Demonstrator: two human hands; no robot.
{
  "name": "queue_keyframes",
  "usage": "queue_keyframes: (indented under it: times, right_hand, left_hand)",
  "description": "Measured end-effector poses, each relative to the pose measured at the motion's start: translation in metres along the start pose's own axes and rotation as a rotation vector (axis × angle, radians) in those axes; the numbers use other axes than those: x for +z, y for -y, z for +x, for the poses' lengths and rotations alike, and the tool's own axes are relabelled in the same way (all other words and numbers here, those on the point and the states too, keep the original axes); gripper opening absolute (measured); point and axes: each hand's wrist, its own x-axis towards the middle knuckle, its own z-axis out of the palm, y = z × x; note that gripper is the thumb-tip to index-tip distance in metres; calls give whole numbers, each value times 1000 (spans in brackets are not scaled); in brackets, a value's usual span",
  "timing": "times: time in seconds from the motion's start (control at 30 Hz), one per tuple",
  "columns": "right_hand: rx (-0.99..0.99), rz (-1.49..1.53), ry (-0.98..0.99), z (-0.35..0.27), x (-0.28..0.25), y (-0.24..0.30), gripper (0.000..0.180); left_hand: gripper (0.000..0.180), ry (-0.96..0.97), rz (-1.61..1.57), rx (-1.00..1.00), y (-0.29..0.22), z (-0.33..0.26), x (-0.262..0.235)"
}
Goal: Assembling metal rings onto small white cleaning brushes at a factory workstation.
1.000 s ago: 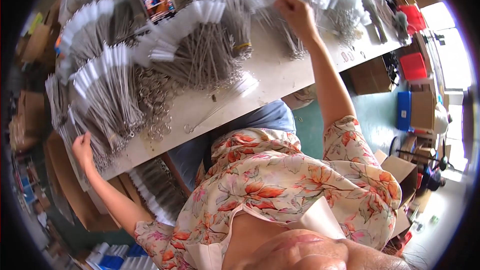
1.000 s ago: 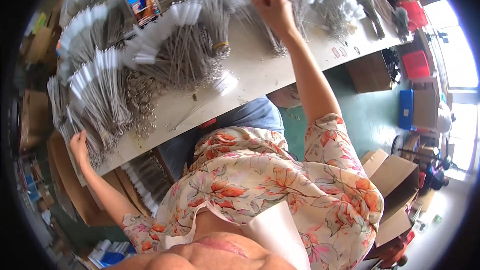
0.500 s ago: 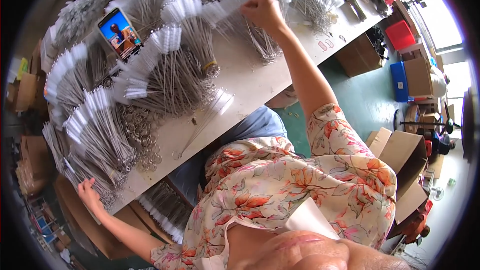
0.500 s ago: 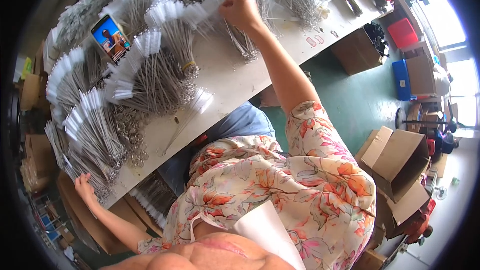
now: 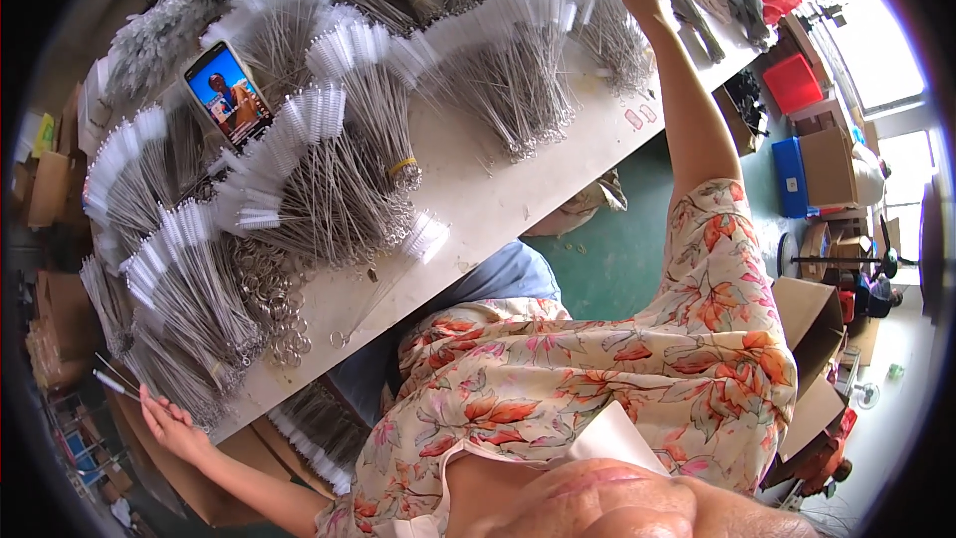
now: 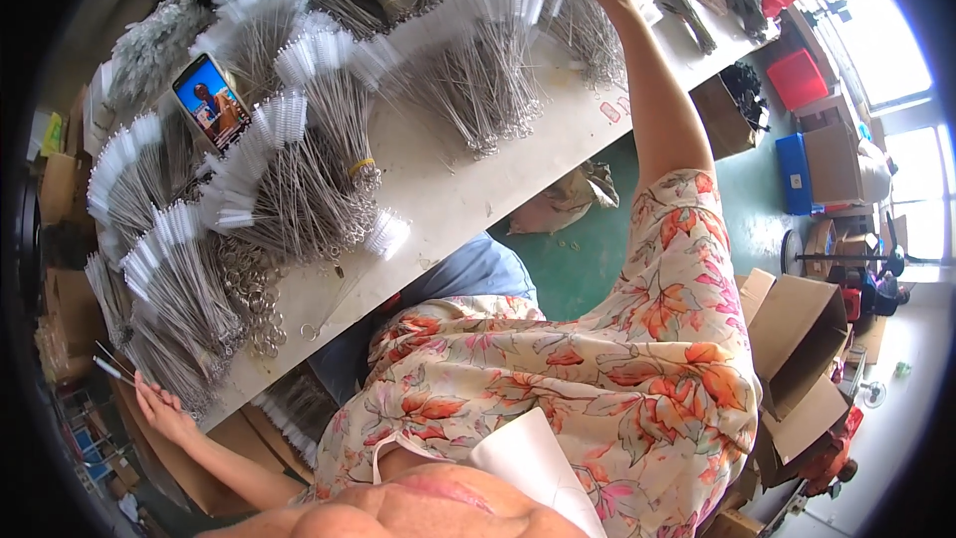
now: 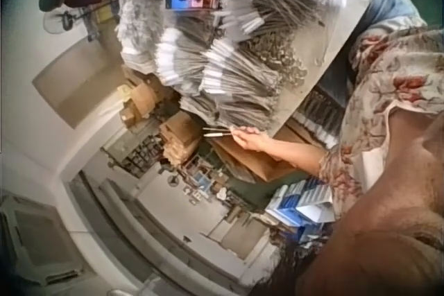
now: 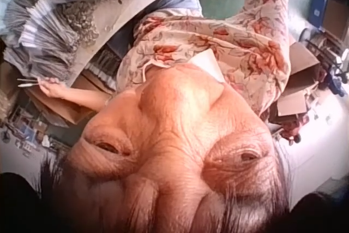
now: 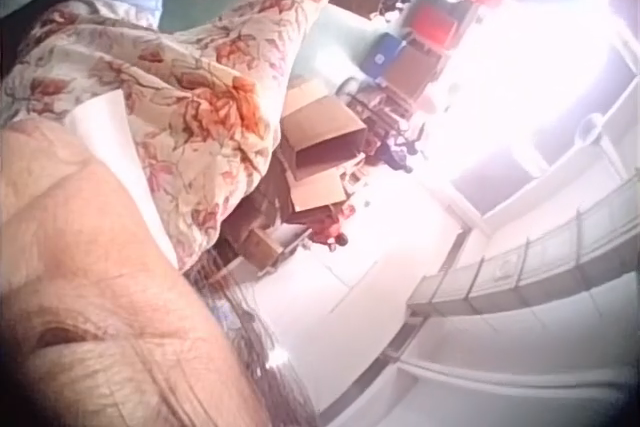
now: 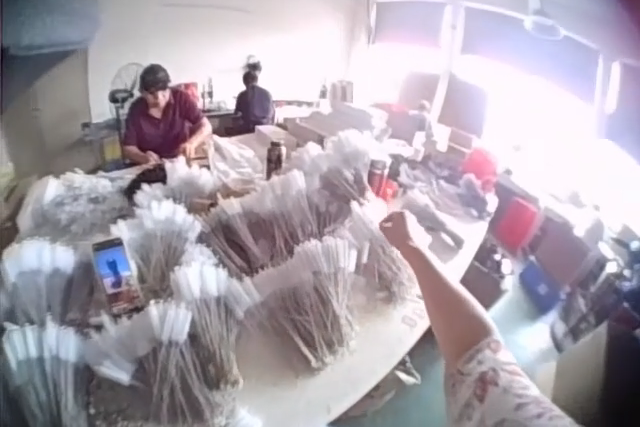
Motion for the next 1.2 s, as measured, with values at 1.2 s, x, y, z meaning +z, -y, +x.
queue_keyframes:
  times: [1.2]
  right_hand:
    - [-142,1520,1060,-340,-79,288,34]
  left_hand:
    - [6,678,-468,715,-73,-190,155]
